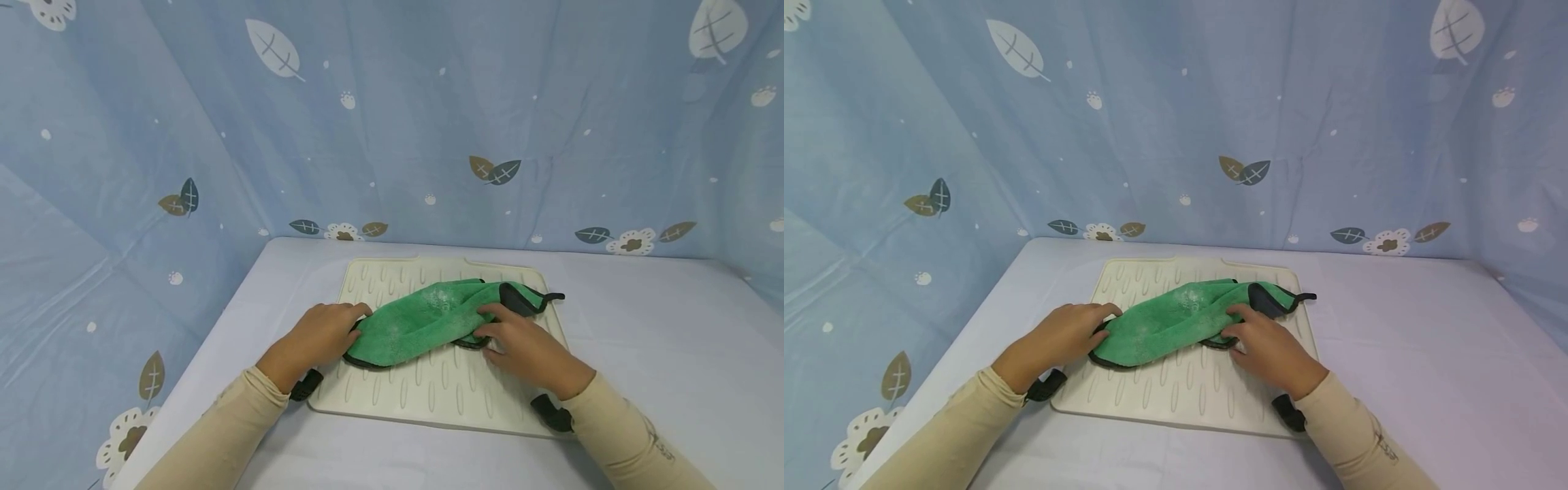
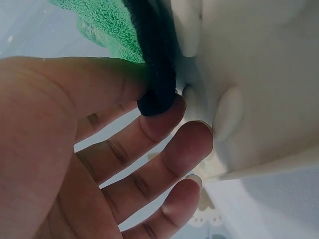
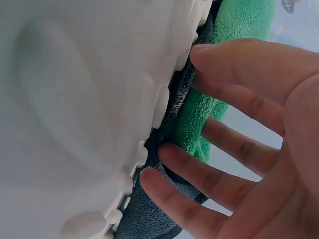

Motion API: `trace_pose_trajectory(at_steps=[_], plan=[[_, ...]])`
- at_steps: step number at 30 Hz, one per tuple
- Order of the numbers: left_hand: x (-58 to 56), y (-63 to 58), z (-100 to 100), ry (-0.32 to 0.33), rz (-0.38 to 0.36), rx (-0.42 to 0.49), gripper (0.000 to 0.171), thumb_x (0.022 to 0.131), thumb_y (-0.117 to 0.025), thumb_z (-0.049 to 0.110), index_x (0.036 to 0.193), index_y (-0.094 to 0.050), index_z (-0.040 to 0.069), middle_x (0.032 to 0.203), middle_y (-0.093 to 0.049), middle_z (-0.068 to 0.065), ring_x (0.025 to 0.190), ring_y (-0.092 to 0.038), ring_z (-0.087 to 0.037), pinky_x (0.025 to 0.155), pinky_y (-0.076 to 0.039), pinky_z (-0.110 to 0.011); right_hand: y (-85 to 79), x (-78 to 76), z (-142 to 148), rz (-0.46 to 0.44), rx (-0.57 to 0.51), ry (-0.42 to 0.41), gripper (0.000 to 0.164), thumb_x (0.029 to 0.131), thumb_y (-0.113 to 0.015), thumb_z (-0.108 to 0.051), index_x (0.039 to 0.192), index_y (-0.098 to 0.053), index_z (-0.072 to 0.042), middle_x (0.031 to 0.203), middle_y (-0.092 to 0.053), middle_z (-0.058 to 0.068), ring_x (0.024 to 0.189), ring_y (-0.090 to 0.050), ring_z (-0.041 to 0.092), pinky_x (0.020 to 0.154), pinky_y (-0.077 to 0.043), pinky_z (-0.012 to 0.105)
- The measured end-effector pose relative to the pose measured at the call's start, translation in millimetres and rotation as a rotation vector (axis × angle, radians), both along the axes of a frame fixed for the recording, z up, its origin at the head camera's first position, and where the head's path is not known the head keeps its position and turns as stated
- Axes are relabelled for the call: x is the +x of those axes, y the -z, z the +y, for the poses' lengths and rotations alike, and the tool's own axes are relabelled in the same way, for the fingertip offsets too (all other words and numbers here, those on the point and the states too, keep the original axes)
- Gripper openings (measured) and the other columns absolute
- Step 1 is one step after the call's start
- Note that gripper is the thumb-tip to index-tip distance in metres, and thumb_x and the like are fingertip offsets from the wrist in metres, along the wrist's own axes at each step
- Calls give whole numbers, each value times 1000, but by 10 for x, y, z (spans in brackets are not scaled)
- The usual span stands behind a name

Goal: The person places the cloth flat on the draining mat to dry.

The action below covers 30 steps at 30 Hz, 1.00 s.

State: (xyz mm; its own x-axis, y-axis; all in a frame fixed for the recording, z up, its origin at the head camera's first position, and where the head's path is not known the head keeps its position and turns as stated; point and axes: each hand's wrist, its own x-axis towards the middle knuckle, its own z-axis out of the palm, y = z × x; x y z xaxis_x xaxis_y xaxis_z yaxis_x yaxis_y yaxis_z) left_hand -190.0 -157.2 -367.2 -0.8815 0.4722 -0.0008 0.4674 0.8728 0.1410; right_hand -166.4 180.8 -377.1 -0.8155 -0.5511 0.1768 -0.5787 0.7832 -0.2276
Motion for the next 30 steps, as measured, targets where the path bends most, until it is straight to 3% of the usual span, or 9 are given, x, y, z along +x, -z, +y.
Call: trace_pose_trajectory(at_steps=[3,6,15,22,30], plan=[[1,2,-8,-1,-2,-2,34,96,-68,15,129,-63,14,120,-72,-7,109,-69,-26,93,-53,-48,11,0,-38,15,3,15,24,81,-82,-7,104,-77,-6,135,-57,18,105,-68,27,82,-58,37],[-1,7,-14,-1,-4,-6,34,96,-68,14,129,-63,14,120,-72,-7,108,-69,-26,92,-53,-48,12,8,-75,34,8,22,21,79,-83,-5,99,-78,-7,132,-58,18,110,-66,30,83,-57,40],[-7,-7,12,-13,-27,-6,35,97,-67,15,131,-62,15,122,-71,-7,111,-68,-26,94,-52,-49,10,24,-118,81,25,49,16,76,-85,-3,89,-78,-11,127,-61,15,102,-69,27,77,-58,37],[-19,0,36,-10,-30,-6,35,96,-67,15,131,-63,14,122,-71,-7,111,-68,-27,94,-52,-49,19,29,-106,156,38,58,13,79,-83,-4,83,-78,-16,120,-64,13,95,-69,28,66,-57,35],[-11,-12,19,-20,-34,-13,35,97,-67,16,131,-63,16,123,-71,-5,112,-68,-26,95,-52,-50,-51,8,-53,133,15,43,14,82,-79,-4,86,-79,-17,118,-67,8,89,-70,21,62,-53,28]])
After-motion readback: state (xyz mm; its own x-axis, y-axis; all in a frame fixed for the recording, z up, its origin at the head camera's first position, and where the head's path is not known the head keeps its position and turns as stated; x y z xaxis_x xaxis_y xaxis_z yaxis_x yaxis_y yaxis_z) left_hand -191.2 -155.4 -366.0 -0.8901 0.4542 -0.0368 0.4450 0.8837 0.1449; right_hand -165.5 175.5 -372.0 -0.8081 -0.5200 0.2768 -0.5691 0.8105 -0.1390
